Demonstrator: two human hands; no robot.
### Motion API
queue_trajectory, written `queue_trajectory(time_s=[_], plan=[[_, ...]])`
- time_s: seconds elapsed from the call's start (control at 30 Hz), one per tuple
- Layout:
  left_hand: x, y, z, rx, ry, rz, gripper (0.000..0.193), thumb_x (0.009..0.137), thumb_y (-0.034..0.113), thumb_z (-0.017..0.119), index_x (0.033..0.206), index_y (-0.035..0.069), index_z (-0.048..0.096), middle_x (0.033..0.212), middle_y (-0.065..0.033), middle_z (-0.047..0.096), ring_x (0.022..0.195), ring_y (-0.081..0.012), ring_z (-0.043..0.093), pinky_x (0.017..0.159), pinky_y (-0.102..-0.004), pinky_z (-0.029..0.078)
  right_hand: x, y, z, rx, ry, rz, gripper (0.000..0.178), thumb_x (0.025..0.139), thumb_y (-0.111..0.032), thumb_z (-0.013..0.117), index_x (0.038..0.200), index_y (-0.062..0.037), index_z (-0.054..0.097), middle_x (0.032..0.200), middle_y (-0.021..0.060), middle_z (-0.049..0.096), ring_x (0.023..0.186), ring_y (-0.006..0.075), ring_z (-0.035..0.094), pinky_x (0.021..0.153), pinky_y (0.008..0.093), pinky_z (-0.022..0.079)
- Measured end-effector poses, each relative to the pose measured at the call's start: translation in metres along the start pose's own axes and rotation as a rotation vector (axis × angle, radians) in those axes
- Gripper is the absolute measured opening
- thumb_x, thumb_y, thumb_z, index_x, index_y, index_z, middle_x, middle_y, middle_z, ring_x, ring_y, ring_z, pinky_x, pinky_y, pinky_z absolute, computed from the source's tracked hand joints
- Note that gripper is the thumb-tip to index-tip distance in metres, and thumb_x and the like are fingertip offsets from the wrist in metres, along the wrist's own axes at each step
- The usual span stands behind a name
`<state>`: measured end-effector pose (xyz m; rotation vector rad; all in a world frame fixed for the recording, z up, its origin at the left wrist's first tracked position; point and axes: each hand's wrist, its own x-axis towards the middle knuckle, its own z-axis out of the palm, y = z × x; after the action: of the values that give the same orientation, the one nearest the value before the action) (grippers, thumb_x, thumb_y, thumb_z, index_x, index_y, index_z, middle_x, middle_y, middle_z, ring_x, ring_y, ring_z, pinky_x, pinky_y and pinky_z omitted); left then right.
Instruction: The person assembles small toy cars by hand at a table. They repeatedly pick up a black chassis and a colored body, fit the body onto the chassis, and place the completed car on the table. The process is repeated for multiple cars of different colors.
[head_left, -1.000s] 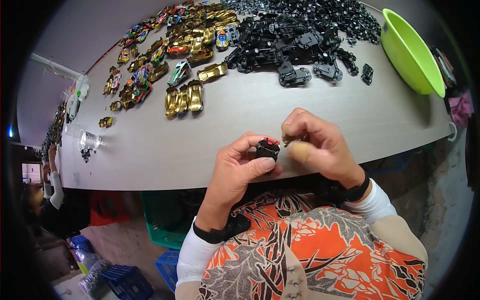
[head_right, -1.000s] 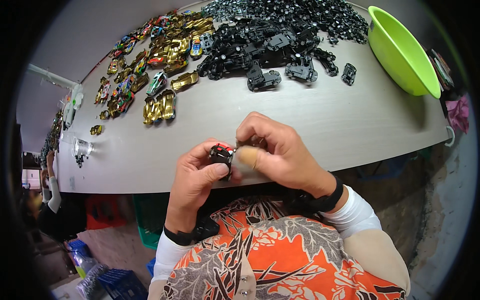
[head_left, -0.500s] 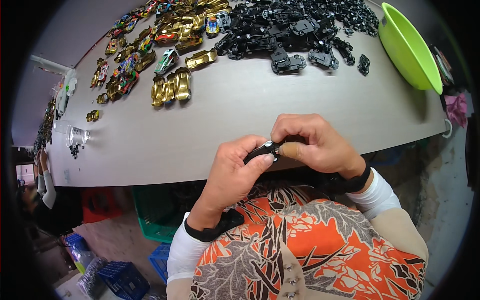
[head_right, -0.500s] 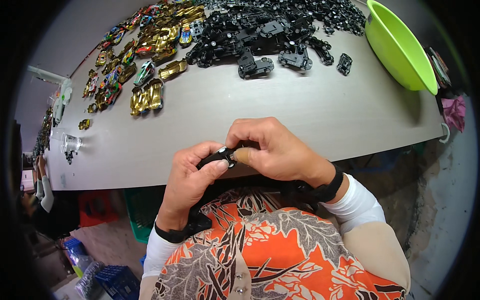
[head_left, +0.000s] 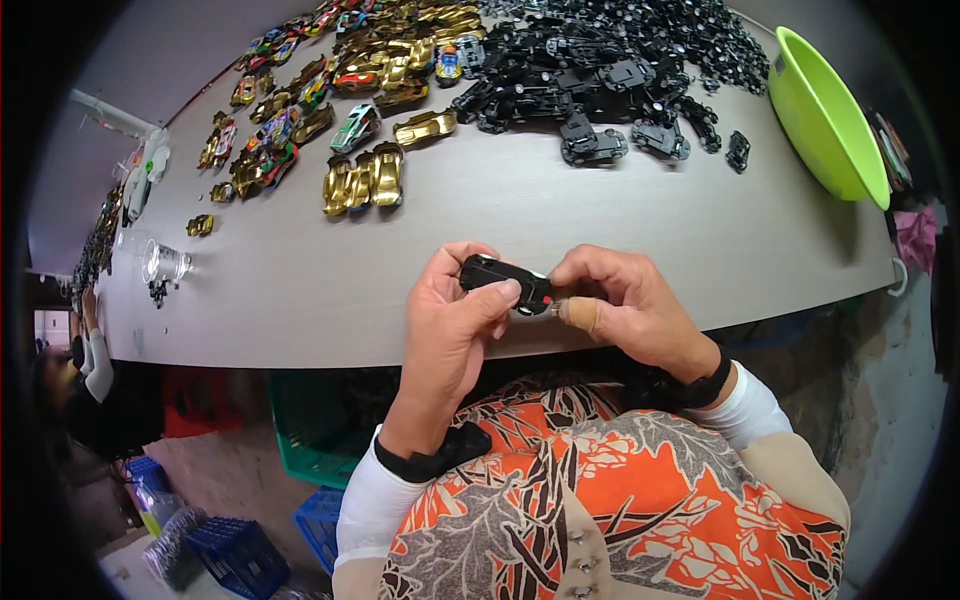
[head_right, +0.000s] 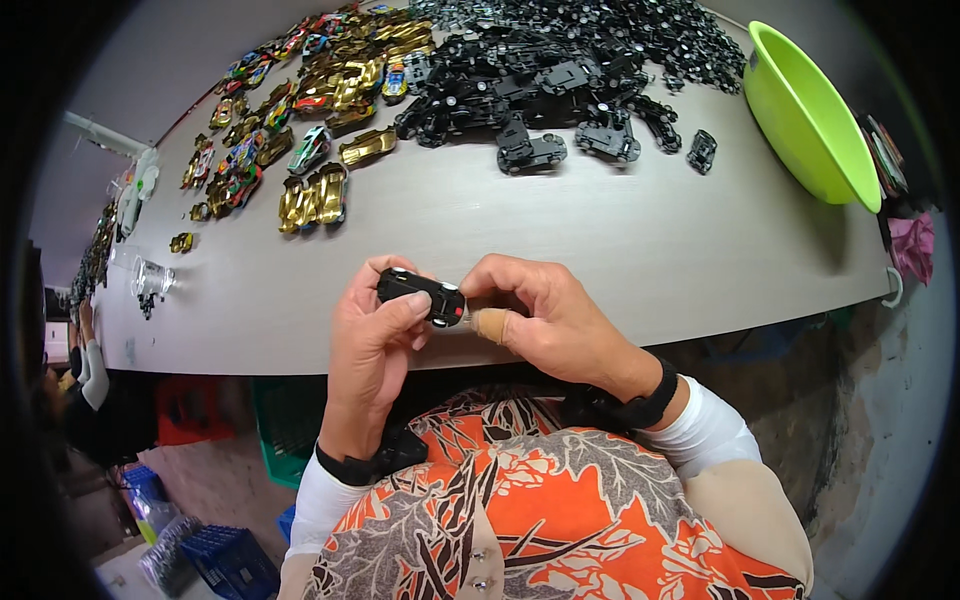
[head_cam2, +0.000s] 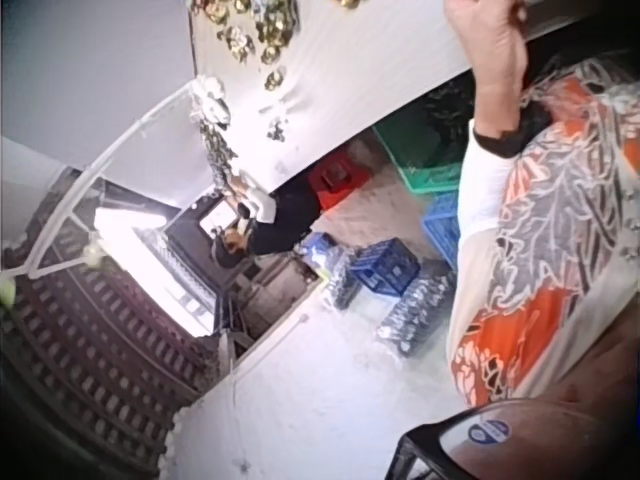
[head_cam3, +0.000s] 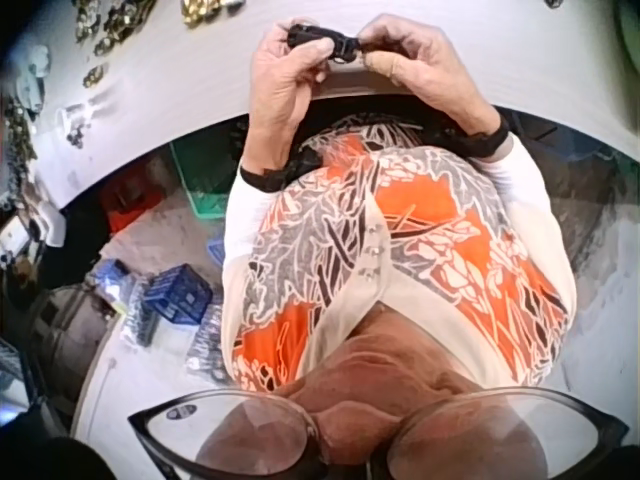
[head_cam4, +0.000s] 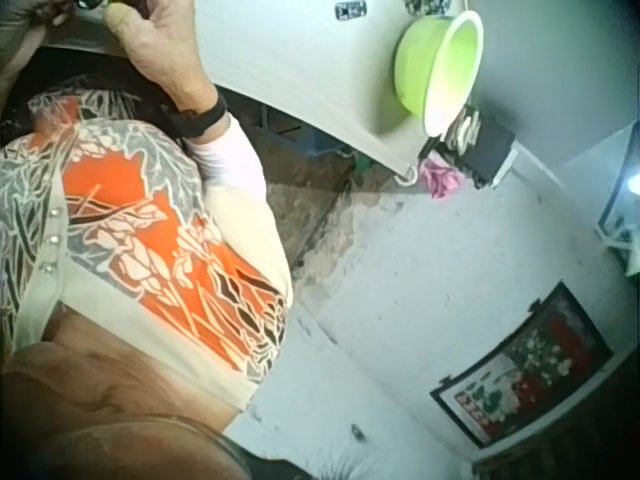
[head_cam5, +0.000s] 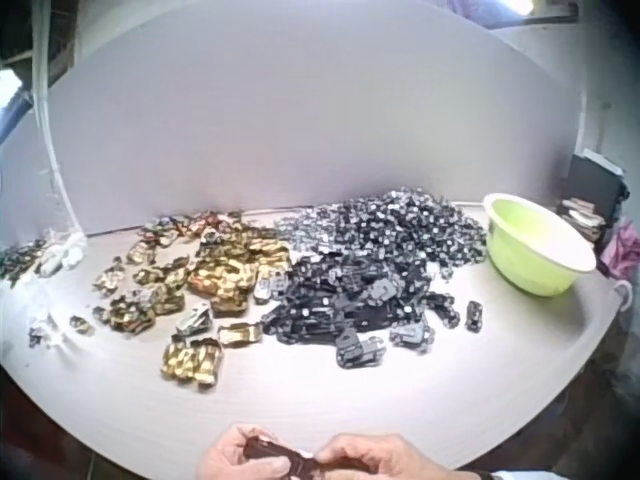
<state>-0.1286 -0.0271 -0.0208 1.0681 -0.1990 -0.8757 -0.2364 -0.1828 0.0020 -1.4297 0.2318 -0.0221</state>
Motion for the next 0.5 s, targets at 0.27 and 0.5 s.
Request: queue_trajectory(time_s=[0.27, 0.5], plan=[[-0.006, 0.006, 0.004, -0.149, -0.137, -0.084, 0.025, 0.084, 0.008, 0.060, 0.105, 0.000, 0.050, 0.092, -0.0097, 0.057, 0.085, -0.0206, 0.063, 0.068, -0.0332, 0.056, 0.007, -0.006, -0.015, 0.004, 0.010, -0.116, 0.002, 0.081, 0.001, 0.056, 0.083, 0.0000, 0.056, 0.076, -0.0018, 0.052, 0.062, 0.0024, 0.050, 0.054, 0.0182, 0.041], [-0.011, 0.001, 0.001, 0.094, -0.196, -0.059, 0.025, 0.081, 0.007, 0.063, 0.103, 0.000, 0.054, 0.087, -0.0078, 0.060, 0.073, -0.0140, 0.060, 0.059, -0.0239, 0.052, 0.011, -0.020, -0.017, 0.038, -0.097, -0.115, 0.004, 0.078, 0.003, 0.058, 0.080, 0.0003, 0.057, 0.076, -0.0008, 0.054, 0.065, 0.0031, 0.050, 0.055, 0.0189, 0.042]])
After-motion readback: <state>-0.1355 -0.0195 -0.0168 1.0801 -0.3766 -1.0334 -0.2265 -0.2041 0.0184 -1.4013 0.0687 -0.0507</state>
